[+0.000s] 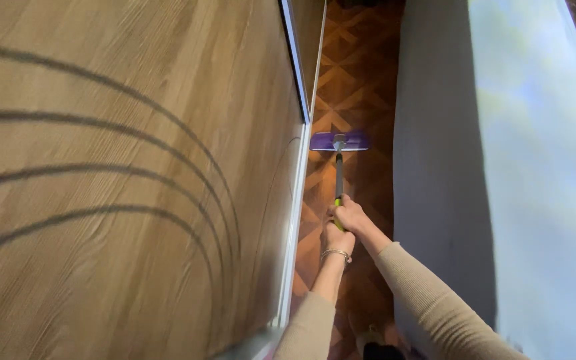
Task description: The person mops a wooden parquet floor in a bedroom using a flat mop with a purple head and yellow handle. They move a mattress aside to reach the area under it, then continue mopping around the bed and along the door threshold.
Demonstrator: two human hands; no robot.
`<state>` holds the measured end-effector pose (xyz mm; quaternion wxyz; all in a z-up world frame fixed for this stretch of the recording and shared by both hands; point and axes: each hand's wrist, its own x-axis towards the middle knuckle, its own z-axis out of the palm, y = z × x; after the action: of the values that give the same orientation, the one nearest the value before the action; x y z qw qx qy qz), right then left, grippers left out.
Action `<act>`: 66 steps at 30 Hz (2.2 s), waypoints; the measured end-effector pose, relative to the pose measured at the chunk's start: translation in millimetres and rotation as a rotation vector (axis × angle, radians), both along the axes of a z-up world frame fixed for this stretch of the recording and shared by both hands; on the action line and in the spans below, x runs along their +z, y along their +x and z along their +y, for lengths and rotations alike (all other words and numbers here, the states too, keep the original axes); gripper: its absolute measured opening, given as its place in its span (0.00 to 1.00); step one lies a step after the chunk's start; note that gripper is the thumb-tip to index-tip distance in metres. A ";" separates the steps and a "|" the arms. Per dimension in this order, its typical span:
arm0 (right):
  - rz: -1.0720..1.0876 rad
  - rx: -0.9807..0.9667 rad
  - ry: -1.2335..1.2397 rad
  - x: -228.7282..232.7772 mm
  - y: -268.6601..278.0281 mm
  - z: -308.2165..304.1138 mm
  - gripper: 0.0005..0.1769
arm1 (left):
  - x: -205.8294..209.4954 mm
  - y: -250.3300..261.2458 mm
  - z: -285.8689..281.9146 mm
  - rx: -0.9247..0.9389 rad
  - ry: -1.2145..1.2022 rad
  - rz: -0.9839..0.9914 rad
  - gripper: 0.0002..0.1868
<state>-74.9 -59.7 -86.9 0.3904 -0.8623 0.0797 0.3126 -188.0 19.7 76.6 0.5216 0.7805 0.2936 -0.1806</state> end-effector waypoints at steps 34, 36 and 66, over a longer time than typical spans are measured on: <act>0.140 -0.423 0.494 54.1 -231.2 -23.6 0.38 | -26.4 -172.8 -16.6 -0.009 0.022 -0.117 0.24; 0.170 -0.423 0.485 44.1 -256.7 -26.8 0.39 | -31.4 -197.1 -20.4 -0.019 0.028 -0.118 0.23; -0.025 -0.212 0.092 9.7 -427.0 -12.9 0.43 | -114.6 -378.9 2.9 -0.293 0.145 0.026 0.14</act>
<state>-501.9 -72.6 -77.2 0.4616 -0.8339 0.1512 0.2621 -567.0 22.6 -38.1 0.4280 0.8483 0.1954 -0.2431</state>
